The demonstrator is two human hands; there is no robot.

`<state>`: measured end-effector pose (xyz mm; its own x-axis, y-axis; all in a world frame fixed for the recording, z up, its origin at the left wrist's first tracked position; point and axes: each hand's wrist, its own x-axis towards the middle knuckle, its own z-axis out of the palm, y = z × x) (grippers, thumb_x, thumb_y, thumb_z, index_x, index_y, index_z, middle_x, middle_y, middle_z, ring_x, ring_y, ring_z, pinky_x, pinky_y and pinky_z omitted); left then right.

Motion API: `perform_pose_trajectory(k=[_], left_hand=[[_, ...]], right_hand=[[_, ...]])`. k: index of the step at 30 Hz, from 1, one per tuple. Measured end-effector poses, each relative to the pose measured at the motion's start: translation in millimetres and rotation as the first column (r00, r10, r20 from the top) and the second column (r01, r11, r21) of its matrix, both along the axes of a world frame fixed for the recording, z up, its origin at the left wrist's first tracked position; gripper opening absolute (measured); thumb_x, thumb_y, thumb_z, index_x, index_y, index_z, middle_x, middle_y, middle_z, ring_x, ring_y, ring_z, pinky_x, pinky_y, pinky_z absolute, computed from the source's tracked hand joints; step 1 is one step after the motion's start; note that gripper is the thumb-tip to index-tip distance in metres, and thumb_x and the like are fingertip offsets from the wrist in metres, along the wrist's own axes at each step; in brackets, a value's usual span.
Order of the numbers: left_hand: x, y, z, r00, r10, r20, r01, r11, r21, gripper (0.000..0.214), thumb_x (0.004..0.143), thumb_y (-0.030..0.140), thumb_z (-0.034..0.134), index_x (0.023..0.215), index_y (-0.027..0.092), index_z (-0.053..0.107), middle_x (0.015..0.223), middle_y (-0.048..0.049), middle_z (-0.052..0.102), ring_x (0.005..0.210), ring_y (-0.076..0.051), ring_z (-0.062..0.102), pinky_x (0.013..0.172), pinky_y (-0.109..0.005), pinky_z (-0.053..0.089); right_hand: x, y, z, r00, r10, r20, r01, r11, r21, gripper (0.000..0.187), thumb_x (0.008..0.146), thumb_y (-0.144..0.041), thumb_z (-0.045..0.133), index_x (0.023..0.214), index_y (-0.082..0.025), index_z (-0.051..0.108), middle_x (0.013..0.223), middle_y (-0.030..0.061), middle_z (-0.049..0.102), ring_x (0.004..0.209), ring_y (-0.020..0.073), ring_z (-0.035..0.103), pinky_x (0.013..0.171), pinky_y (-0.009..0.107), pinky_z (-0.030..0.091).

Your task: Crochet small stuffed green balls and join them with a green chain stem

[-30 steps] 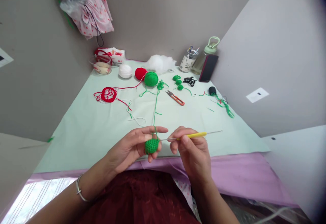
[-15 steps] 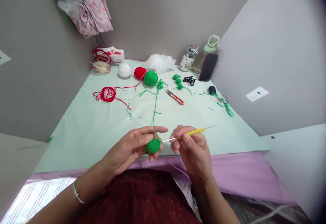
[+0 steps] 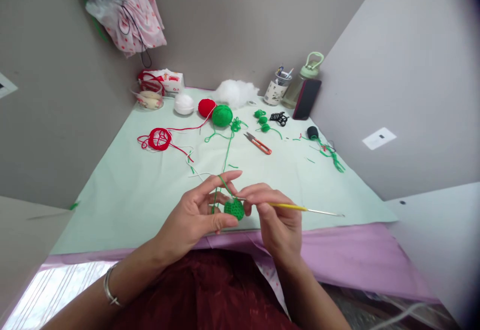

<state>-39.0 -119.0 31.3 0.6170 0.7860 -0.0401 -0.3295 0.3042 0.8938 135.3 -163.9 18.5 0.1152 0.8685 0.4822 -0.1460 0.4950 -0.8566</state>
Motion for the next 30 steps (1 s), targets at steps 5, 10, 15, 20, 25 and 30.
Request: perform_pose_trajectory(k=[5,10,15,20,25,30], left_hand=[[-2.5,-2.1,6.4,0.996,0.054,-0.071,-0.051,0.997,0.053,0.063,0.077,0.016,0.087,0.129,0.049,0.071,0.104,0.0003,0.055,0.085,-0.01,0.058,0.063,-0.015,0.048],[-3.6,-2.5,8.7,0.997,0.056,-0.061,-0.051,0.996,0.077,0.067,0.078,0.017,0.086,0.133,0.05,0.067,0.099,0.0014,0.055,0.083,-0.009,0.057,0.061,-0.015,0.044],[-5.4,-2.0,10.0,0.992,0.083,-0.095,-0.074,0.992,0.099,0.07,0.076,0.017,0.087,0.134,0.05,0.066,0.094,0.0029,0.057,0.076,-0.007,0.053,0.062,-0.016,0.042],[-7.5,-5.7,9.0,0.973,0.091,-0.21,-0.064,0.989,0.132,0.071,0.077,0.025,0.088,0.14,0.045,0.063,0.092,0.0032,0.059,0.07,-0.007,0.046,0.067,-0.019,0.043],[-5.1,-7.0,5.2,0.977,0.034,-0.213,-0.012,0.995,0.103,0.074,0.08,0.028,0.085,0.146,0.044,0.057,0.098,0.0028,0.058,0.084,-0.01,0.054,0.079,-0.024,0.046],[-4.1,-4.7,7.4,0.975,0.049,-0.218,-0.026,0.994,0.108,0.081,0.077,0.025,0.087,0.15,0.041,0.053,0.096,0.0032,0.056,0.09,-0.012,0.056,0.09,-0.029,0.046]], right_hand=[[-0.7,1.2,-1.1,0.996,0.052,-0.066,-0.052,0.999,-0.004,0.019,0.102,-0.024,0.06,0.105,-0.029,0.078,0.101,0.0028,0.078,0.078,0.0131,0.065,0.066,0.027,0.052],[-0.5,0.5,-2.5,0.996,0.044,-0.081,-0.044,0.999,0.004,0.019,0.102,-0.024,0.06,0.105,-0.029,0.078,0.101,0.0021,0.078,0.075,0.0119,0.062,0.068,0.027,0.051],[-2.0,0.3,-1.7,0.997,0.045,-0.059,-0.044,0.999,0.019,0.019,0.102,-0.025,0.06,0.106,-0.03,0.078,0.102,0.0026,0.078,0.079,0.0135,0.063,0.069,0.029,0.052],[-1.0,-1.2,-2.7,0.997,-0.018,0.08,0.012,0.997,0.07,0.02,0.101,-0.025,0.062,0.107,-0.031,0.079,0.103,0.0047,0.079,0.092,0.0178,0.068,0.073,0.031,0.054],[0.0,-2.1,-7.5,0.997,-0.045,0.069,0.041,0.998,0.052,0.017,0.1,-0.027,0.062,0.104,-0.03,0.079,0.099,0.005,0.079,0.086,0.0184,0.068,0.072,0.033,0.055],[0.6,2.5,-7.4,0.993,0.067,-0.101,-0.073,0.996,-0.049,0.016,0.101,-0.033,0.061,0.098,-0.028,0.075,0.098,0.0036,0.078,0.072,0.0145,0.063,0.068,0.031,0.054]])
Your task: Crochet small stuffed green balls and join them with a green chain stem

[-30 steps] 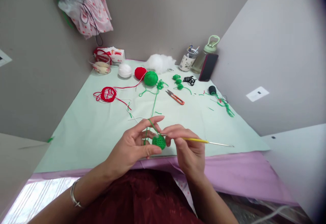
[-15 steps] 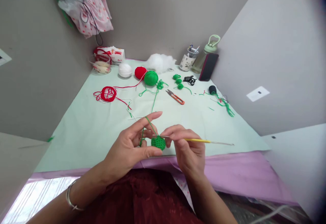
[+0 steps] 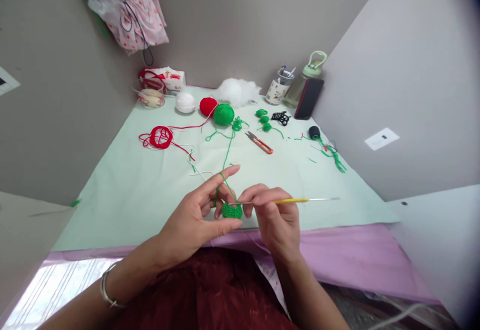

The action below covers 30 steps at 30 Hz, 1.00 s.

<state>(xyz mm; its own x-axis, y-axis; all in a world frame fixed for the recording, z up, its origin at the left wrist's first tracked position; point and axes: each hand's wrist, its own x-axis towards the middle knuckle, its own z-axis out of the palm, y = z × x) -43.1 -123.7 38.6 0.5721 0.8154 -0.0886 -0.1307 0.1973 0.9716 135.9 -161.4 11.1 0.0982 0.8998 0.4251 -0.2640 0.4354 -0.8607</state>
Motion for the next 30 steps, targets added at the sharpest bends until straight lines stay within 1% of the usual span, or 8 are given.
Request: perform_pose_trajectory(k=[4,7,14,19,21,23,25,30], left_hand=[[-3,2,2.2,0.999,-0.025,-0.033,0.026,0.999,0.027,0.079,0.079,0.026,0.085,0.15,0.039,0.053,0.096,0.0023,0.057,0.093,-0.015,0.056,0.09,-0.031,0.046],[-4,3,2.7,0.997,-0.049,-0.067,0.052,0.998,0.031,0.079,0.079,0.027,0.085,0.15,0.037,0.053,0.096,0.0021,0.057,0.094,-0.016,0.056,0.089,-0.032,0.045],[-5,6,2.3,0.989,-0.096,-0.11,0.101,0.994,0.046,0.074,0.08,0.03,0.085,0.147,0.039,0.055,0.096,0.0026,0.056,0.093,-0.015,0.055,0.088,-0.032,0.044],[-5,8,4.5,0.982,-0.108,-0.155,0.118,0.991,0.059,0.073,0.08,0.029,0.084,0.146,0.039,0.056,0.096,0.0031,0.057,0.088,-0.014,0.054,0.084,-0.032,0.044],[-5,9,6.4,0.978,-0.1,-0.183,0.115,0.991,0.07,0.072,0.079,0.028,0.084,0.146,0.038,0.057,0.096,0.0033,0.057,0.083,-0.013,0.052,0.082,-0.032,0.044],[-5,10,8.3,0.974,-0.101,-0.201,0.118,0.99,0.074,0.072,0.078,0.029,0.084,0.145,0.036,0.058,0.095,0.0032,0.057,0.081,-0.013,0.051,0.08,-0.032,0.043],[-5,11,9.8,0.972,-0.12,-0.201,0.136,0.989,0.065,0.072,0.077,0.029,0.085,0.144,0.035,0.06,0.092,0.0033,0.057,0.083,-0.014,0.053,0.079,-0.032,0.043],[-6,13,11.0,0.971,-0.158,-0.179,0.165,0.986,0.029,0.075,0.073,0.031,0.088,0.143,0.035,0.062,0.088,0.0033,0.058,0.085,-0.016,0.056,0.08,-0.033,0.044]], right_hand=[[4,3,3.1,0.994,0.101,-0.043,-0.102,0.995,-0.009,0.017,0.104,-0.033,0.057,0.1,-0.028,0.073,0.097,0.0022,0.078,0.074,0.0138,0.064,0.071,0.031,0.054],[9,4,5.2,0.988,0.151,-0.028,-0.151,0.988,-0.013,0.018,0.105,-0.032,0.054,0.102,-0.027,0.072,0.099,0.0025,0.078,0.077,0.0136,0.066,0.073,0.031,0.054],[21,4,9.6,0.978,0.164,0.132,-0.163,0.986,-0.014,0.022,0.103,-0.039,0.057,0.097,-0.025,0.073,0.095,0.0052,0.079,0.079,0.0171,0.069,0.074,0.035,0.057],[27,5,17.0,0.958,0.176,0.226,-0.181,0.983,0.002,0.021,0.102,-0.036,0.058,0.098,-0.025,0.076,0.095,0.0066,0.08,0.084,0.0195,0.071,0.075,0.037,0.058],[30,5,20.6,0.94,0.187,0.285,-0.199,0.98,0.013,0.021,0.102,-0.034,0.059,0.1,-0.024,0.077,0.097,0.0072,0.08,0.086,0.0201,0.072,0.077,0.038,0.059],[32,6,22.7,0.927,0.211,0.311,-0.225,0.974,0.008,0.02,0.101,-0.033,0.06,0.101,-0.024,0.078,0.098,0.0073,0.08,0.087,0.02,0.072,0.078,0.038,0.059],[32,7,22.1,0.931,0.238,0.276,-0.244,0.97,-0.011,0.02,0.101,-0.035,0.061,0.099,-0.024,0.078,0.097,0.007,0.08,0.085,0.0197,0.072,0.076,0.038,0.059],[27,10,13.2,0.958,0.279,0.072,-0.273,0.958,-0.084,0.024,0.1,-0.043,0.061,0.092,-0.025,0.075,0.086,0.0048,0.079,0.073,0.0177,0.07,0.068,0.034,0.059]])
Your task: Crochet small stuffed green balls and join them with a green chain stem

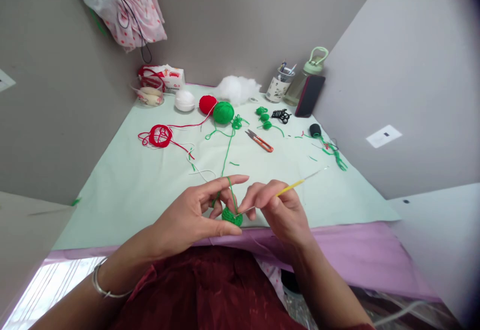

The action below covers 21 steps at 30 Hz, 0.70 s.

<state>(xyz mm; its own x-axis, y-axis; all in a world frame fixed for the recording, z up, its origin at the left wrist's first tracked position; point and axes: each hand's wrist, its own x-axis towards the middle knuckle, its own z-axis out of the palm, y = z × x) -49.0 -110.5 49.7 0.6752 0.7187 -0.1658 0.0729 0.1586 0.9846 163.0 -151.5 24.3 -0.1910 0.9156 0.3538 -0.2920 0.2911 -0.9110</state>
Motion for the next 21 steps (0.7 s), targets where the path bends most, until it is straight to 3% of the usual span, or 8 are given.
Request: perform_pose_trajectory(k=[3,9,15,21], left_hand=[[0,1,-0.5,1.0,0.011,-0.025,-0.011,1.0,-0.005,0.076,0.071,0.032,0.09,0.142,0.034,0.063,0.088,0.0034,0.059,0.084,-0.016,0.056,0.08,-0.033,0.043],[-1,2,1.6,0.997,0.052,-0.054,-0.049,0.997,0.052,0.073,0.073,0.034,0.089,0.141,0.033,0.063,0.087,0.004,0.058,0.081,-0.015,0.052,0.076,-0.032,0.041],[-2,2,3.6,0.994,0.069,-0.081,-0.059,0.991,0.123,0.069,0.076,0.032,0.086,0.141,0.032,0.063,0.087,0.0039,0.059,0.075,-0.013,0.049,0.074,-0.031,0.043],[-1,3,1.4,0.988,0.127,-0.087,-0.105,0.968,0.227,0.065,0.078,0.032,0.083,0.14,0.026,0.064,0.087,0.0025,0.061,0.071,-0.012,0.049,0.068,-0.028,0.043]], right_hand=[[-1,-1,-0.1,1.0,-0.019,0.019,0.019,1.0,0.003,0.022,0.1,-0.04,0.062,0.093,-0.025,0.075,0.088,0.0045,0.079,0.075,0.0171,0.07,0.071,0.034,0.059],[3,-8,12.8,0.971,-0.081,0.224,0.058,0.993,0.106,0.02,0.103,-0.028,0.058,0.102,-0.025,0.078,0.099,0.0064,0.08,0.089,0.019,0.072,0.079,0.037,0.06],[-1,-8,12.4,0.97,-0.099,0.223,0.088,0.994,0.056,0.023,0.104,-0.03,0.056,0.101,-0.022,0.077,0.091,0.0061,0.078,0.084,0.0185,0.073,0.079,0.036,0.061],[-13,-13,8.4,0.94,-0.231,0.252,0.21,0.972,0.107,0.021,0.103,-0.027,0.056,0.104,-0.024,0.077,0.093,0.0052,0.077,0.084,0.0173,0.074,0.078,0.034,0.061]])
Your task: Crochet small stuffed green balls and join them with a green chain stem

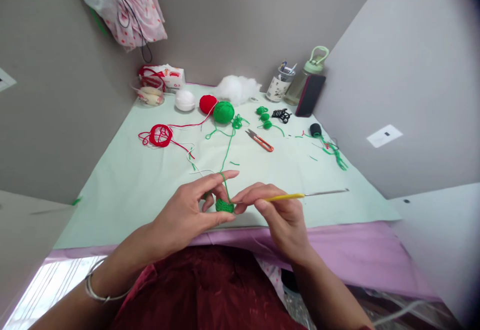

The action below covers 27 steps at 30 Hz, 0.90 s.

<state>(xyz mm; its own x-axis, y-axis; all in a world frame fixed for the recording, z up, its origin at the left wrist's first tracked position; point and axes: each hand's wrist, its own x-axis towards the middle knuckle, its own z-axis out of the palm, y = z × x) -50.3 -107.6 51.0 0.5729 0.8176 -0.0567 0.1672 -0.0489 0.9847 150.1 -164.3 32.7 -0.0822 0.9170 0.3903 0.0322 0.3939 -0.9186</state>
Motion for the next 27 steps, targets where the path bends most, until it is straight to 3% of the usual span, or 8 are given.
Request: perform_pose_trajectory(k=[6,10,12,15,18,21,24,27], left_hand=[[0,1,-0.9,1.0,0.016,-0.022,-0.014,0.994,0.105,0.06,0.079,0.031,0.083,0.136,0.024,0.065,0.084,0.0023,0.062,0.07,-0.012,0.051,0.063,-0.025,0.043],[1,1,-7.1,0.997,0.014,-0.073,0.0,0.981,0.196,0.053,0.082,0.028,0.08,0.133,0.026,0.068,0.084,0.002,0.062,0.068,-0.012,0.048,0.064,-0.026,0.045],[3,1,-11.9,0.997,0.018,-0.076,0.002,0.967,0.254,0.05,0.084,0.026,0.077,0.133,0.026,0.068,0.084,0.0017,0.062,0.067,-0.012,0.047,0.065,-0.026,0.045],[7,1,-18.2,0.997,0.067,-0.046,-0.049,0.951,0.306,0.037,0.085,0.024,0.076,0.122,0.024,0.074,0.086,0.0001,0.063,0.069,-0.013,0.048,0.067,-0.026,0.046],[9,-2,-20.6,0.988,0.151,0.017,-0.15,0.955,0.257,0.037,0.084,0.022,0.076,0.121,0.023,0.073,0.091,-0.001,0.064,0.071,-0.012,0.05,0.07,-0.026,0.046],[10,-9,-18.2,0.976,0.186,0.115,-0.202,0.968,0.15,0.039,0.086,0.028,0.077,0.125,0.023,0.072,0.099,-0.0028,0.066,0.079,-0.014,0.055,0.078,-0.027,0.048],[10,-14,-12.7,0.969,0.182,0.169,-0.193,0.98,0.048,0.035,0.092,0.036,0.072,0.126,0.025,0.072,0.101,-0.0042,0.067,0.089,-0.016,0.058,0.084,-0.028,0.048],[8,-16,-8.3,0.967,0.169,0.188,-0.172,0.985,-0.003,0.038,0.093,0.037,0.071,0.13,0.027,0.071,0.1,-0.0035,0.068,0.093,-0.016,0.059,0.086,-0.027,0.048]], right_hand=[[-4,-2,-2.8,0.998,-0.035,0.045,0.033,0.998,0.058,0.021,0.104,-0.022,0.054,0.107,-0.025,0.075,0.097,0.005,0.077,0.089,0.0172,0.073,0.08,0.033,0.061],[3,-1,5.5,0.971,0.018,0.238,-0.037,0.996,0.079,0.021,0.103,-0.016,0.052,0.106,-0.024,0.072,0.096,0.0056,0.076,0.093,0.018,0.072,0.083,0.034,0.059],[4,-1,8.9,0.916,0.007,0.4,-0.07,0.988,0.141,0.022,0.102,-0.013,0.052,0.111,-0.023,0.069,0.099,0.007,0.075,0.093,0.0175,0.072,0.081,0.032,0.059],[1,-2,7.5,0.756,-0.174,0.631,-0.07,0.937,0.342,0.021,0.1,-0.012,0.054,0.112,-0.021,0.069,0.102,0.0103,0.075,0.089,0.0176,0.072,0.074,0.028,0.059],[-5,-3,-2.4,0.669,-0.415,0.617,-0.045,0.805,0.591,0.02,0.097,-0.012,0.058,0.111,-0.021,0.07,0.106,0.011,0.077,0.092,0.0187,0.073,0.075,0.028,0.061],[-7,-5,-14.8,0.736,-0.469,0.488,0.038,0.748,0.663,0.028,0.096,-0.009,0.061,0.119,-0.023,0.069,0.112,0.0117,0.078,0.102,0.0207,0.074,0.079,0.032,0.063],[-9,-5,-20.4,0.889,-0.373,0.264,0.175,0.811,0.558,0.031,0.099,-0.01,0.056,0.122,-0.027,0.07,0.116,0.0113,0.077,0.101,0.0211,0.074,0.075,0.035,0.064],[-10,-2,-16.3,0.96,-0.271,0.067,0.22,0.882,0.416,0.027,0.101,-0.014,0.055,0.115,-0.027,0.073,0.109,0.009,0.08,0.094,0.0208,0.076,0.076,0.037,0.064]])
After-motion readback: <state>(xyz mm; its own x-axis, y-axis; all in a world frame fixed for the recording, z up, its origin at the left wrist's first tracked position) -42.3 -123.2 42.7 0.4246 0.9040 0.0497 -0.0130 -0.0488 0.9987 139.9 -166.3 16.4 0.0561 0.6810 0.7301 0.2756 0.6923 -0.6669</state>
